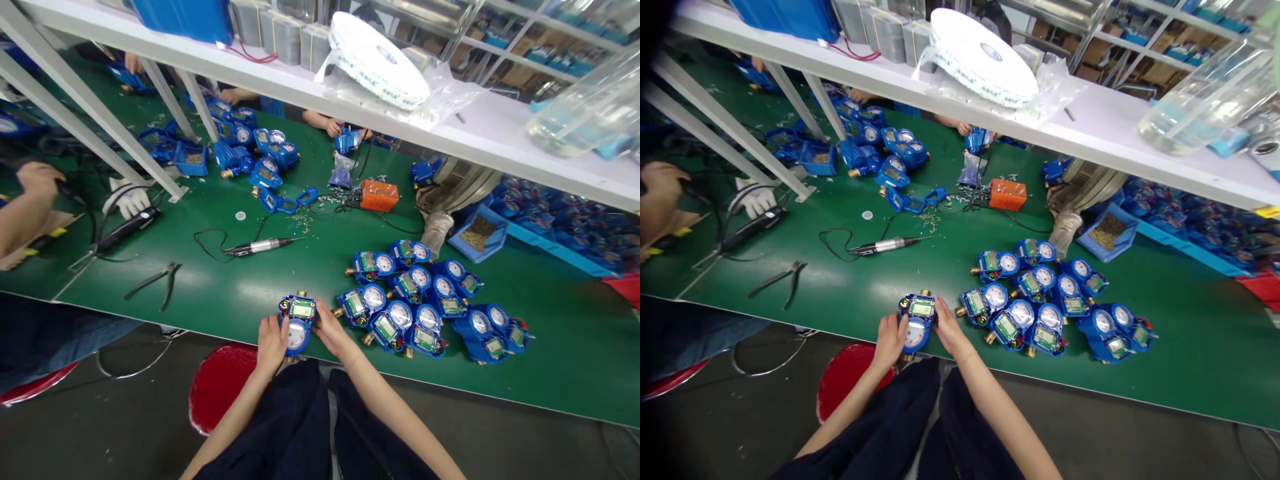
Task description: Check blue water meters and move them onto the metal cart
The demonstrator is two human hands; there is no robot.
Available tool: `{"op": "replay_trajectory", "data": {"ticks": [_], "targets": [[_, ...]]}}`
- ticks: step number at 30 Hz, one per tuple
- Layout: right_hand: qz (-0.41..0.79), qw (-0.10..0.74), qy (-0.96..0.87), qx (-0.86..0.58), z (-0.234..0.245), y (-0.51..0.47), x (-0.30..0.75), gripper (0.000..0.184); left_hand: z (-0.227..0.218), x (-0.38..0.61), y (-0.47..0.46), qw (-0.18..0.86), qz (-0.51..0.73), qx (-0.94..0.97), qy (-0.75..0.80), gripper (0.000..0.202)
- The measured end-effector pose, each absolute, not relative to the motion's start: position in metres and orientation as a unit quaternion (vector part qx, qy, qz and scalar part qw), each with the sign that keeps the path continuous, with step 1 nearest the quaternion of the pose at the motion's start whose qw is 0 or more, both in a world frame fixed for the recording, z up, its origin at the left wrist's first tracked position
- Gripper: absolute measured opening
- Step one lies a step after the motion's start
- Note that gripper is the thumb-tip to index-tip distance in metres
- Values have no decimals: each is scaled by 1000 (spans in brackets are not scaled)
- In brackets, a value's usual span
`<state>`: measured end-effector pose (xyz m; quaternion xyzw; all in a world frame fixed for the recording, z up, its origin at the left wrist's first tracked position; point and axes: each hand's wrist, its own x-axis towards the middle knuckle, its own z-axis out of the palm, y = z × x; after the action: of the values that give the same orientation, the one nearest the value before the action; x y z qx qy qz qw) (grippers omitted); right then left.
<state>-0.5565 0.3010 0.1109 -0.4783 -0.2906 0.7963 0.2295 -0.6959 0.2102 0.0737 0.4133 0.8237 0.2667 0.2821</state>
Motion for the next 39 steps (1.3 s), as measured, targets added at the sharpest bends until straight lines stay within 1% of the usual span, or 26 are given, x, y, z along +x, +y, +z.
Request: {"op": "replay_trajectory", "data": {"ticks": [2,4,5,7,11,17,22,26,30,34,39], "targets": [[814,217,-300,-448,111,299,-551,59,68,-701,209,427,365,348,751,46],[824,207,-307,-428,109,298,-547,60,64,-704,208,575,411,234,667,54],[824,204,-311,-426,108,298,-547,61,64,-705,209,621,419,184,636,59],[816,197,-326,-433,103,300,-548,60,64,-706,210,654,432,130,607,69],[793,179,-368,-452,95,307,-553,58,66,-705,212,652,452,105,600,76],[788,176,-363,-465,100,310,-550,55,72,-699,209,628,472,99,610,75],[794,197,-365,-445,129,309,-542,56,89,-692,209,613,506,113,596,73],[788,222,-375,-434,160,308,-537,53,112,-688,212,597,526,124,593,74],[790,227,-390,-415,184,306,-532,50,135,-679,209,577,548,135,590,74],[797,205,-411,-391,200,302,-522,49,154,-662,194,546,580,121,592,75],[807,145,-451,-352,213,292,-495,50,175,-617,160,486,624,103,603,71]]}}
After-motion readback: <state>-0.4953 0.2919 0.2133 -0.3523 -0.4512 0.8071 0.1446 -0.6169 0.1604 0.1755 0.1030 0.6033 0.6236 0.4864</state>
